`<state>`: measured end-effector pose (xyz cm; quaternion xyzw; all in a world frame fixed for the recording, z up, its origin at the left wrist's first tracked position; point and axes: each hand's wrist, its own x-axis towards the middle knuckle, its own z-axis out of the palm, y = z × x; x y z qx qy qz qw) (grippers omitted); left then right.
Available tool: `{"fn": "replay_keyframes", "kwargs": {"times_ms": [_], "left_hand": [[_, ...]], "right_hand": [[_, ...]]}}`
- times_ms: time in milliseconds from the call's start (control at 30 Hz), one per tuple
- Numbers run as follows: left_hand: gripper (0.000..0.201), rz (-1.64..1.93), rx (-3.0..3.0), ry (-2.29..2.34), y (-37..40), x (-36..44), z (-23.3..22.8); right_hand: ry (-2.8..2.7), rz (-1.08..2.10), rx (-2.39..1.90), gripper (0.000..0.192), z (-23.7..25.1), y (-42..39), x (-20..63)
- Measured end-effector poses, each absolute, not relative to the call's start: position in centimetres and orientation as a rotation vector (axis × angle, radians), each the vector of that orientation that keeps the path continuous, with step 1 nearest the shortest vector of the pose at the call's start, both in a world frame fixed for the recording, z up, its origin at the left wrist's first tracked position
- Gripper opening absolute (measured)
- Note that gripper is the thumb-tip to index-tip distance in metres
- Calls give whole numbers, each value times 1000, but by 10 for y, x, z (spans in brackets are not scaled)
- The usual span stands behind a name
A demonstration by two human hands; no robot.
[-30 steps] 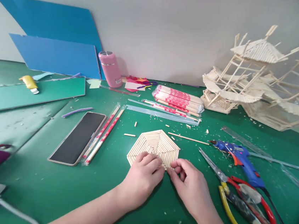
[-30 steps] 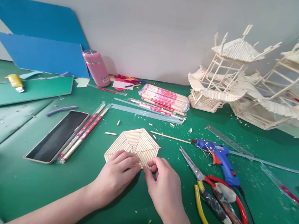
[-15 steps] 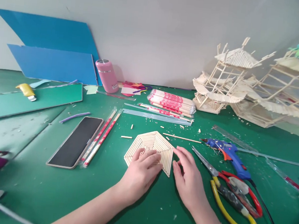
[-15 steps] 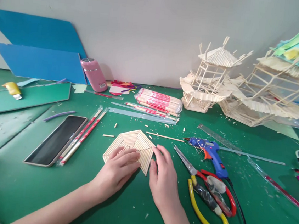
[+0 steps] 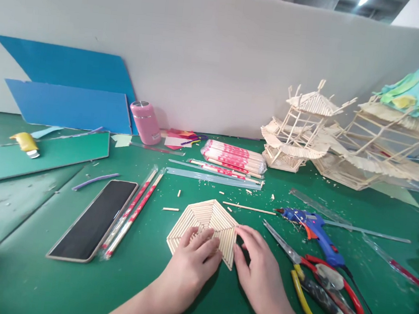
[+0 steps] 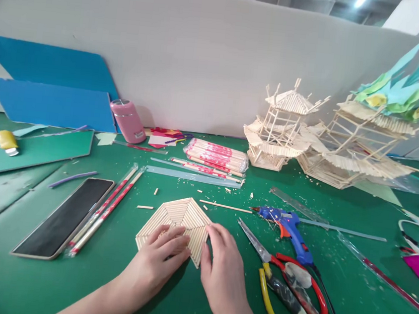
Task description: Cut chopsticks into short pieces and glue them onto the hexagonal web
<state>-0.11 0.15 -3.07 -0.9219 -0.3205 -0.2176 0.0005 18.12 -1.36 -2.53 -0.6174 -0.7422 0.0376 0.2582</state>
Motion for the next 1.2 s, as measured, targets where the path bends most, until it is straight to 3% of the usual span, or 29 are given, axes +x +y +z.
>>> {"fn": "replay_keyframes", "kwargs": {"times_ms": [267, 400, 500, 667, 767, 867, 1200], "left_hand": [[25, -755, -2944, -1030, 1, -2, -30], [29, -998, -2966, -1147, 1, -5, -21], [20, -1244, -2773, -1338, 5, -14, -14], [24, -1188, -2509, -1792, 15, -33, -16], [25, -1117, -2503, -1853, 17, -36, -21], [24, -1076, -2562, -1812, 16, -32, -25], [23, -998, -2640, -1742, 10, -24, -25]], "right_hand": [[-2288, -126, -1819, 23, 0, 54, 207], [-2491, -137, -1880, 25, 3, 68, 209], [-2578, -119, -1912, 26, 5, 71, 210], [-2562, -67, -1912, 28, 6, 76, 216], [-2453, -36, -1869, 19, 11, 76, 219], [-2297, 34, -1777, 13, 21, 65, 220], [-2069, 520, -1579, 24, 15, -6, 207]]}}
